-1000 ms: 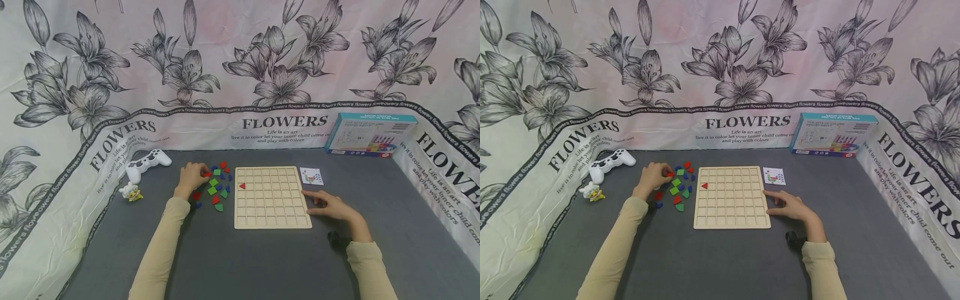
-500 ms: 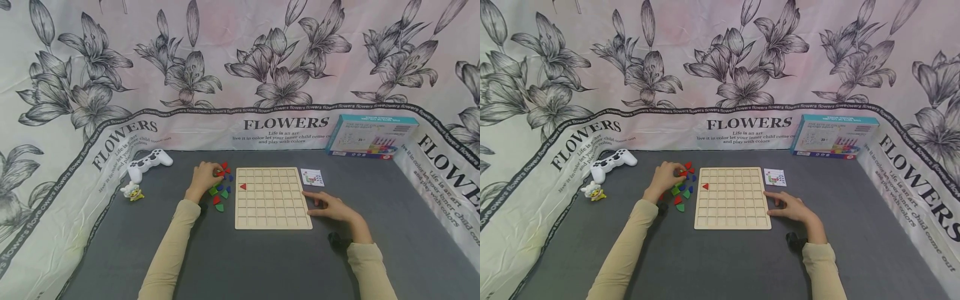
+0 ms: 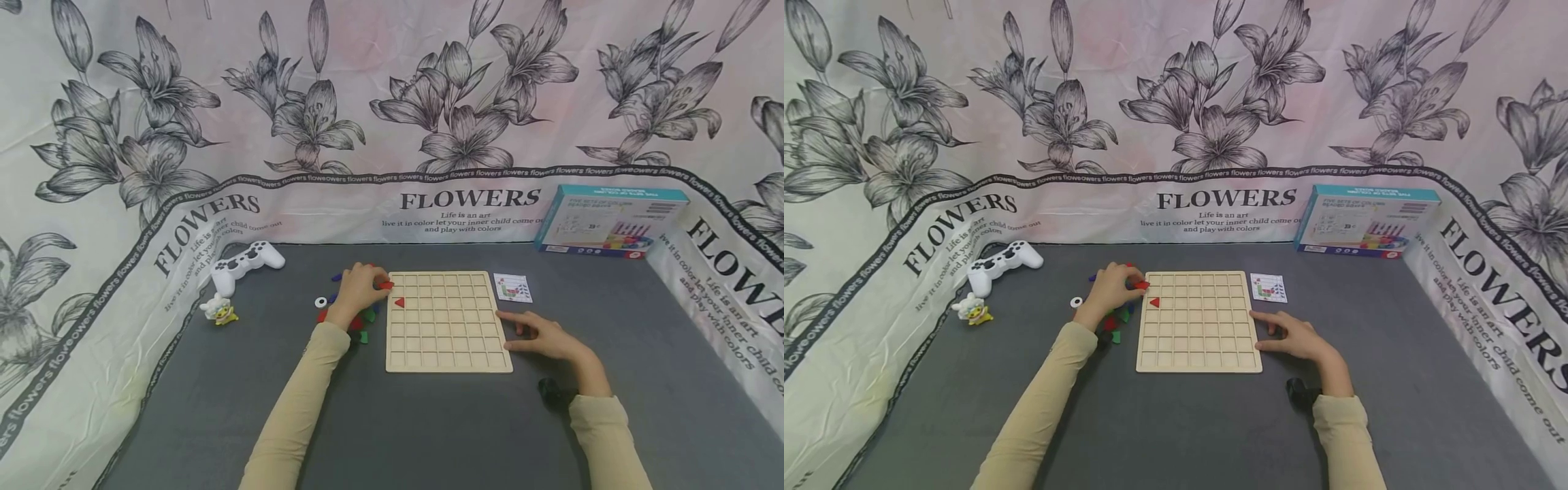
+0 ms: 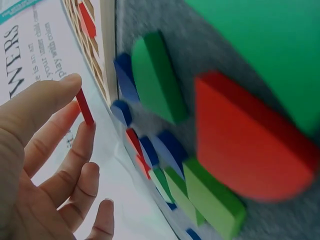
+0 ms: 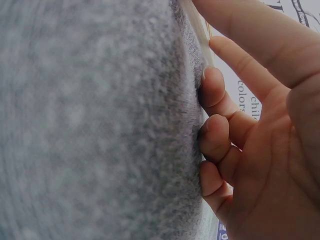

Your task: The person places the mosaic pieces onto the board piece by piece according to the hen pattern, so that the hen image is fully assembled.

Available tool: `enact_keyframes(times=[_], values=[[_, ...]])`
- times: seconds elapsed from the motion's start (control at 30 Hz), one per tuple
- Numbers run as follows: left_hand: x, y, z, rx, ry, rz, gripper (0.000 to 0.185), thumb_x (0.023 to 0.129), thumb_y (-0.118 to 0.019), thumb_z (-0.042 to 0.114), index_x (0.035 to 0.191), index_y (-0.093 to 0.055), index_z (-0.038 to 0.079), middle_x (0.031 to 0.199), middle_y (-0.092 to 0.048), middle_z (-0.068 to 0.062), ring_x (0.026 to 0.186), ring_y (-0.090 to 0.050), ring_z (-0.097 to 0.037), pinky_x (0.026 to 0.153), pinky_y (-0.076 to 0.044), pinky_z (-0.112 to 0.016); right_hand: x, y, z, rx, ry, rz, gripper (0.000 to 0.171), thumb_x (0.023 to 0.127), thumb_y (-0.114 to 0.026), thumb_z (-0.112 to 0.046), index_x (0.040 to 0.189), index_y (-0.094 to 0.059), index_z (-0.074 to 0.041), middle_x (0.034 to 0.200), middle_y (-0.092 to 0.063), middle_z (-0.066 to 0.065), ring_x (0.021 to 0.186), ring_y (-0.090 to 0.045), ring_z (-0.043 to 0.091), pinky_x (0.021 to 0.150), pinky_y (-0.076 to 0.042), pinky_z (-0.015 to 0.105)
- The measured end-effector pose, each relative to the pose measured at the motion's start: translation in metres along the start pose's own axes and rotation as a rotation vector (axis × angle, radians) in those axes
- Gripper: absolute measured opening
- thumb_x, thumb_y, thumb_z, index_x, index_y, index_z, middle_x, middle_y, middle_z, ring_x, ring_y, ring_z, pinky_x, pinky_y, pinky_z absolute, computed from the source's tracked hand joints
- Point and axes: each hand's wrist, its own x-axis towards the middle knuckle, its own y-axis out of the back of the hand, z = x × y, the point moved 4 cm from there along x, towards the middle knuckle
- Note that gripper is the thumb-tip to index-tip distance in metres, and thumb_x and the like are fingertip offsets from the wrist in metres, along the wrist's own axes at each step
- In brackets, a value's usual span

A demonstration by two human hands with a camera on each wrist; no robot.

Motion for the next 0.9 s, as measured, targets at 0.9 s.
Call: enact_keyframes(times=[0.9], values=[[0.019,-0.022,0.038,0.019,-0.002,-0.122,0.031,0.083,-0.069,0.032,0.108,-0.069,0.014,0.088,-0.068,0.0,0.088,-0.054,-0.02,0.082,-0.039,-0.041,0.001,0.001,0.003,-0.012,-0.02,-0.005,0.067,0.08,-0.07,-0.039,0.138,-0.046,-0.018,0.087,-0.043,0.0,0.066,-0.035,0.01,0.058,-0.026,0.026]])
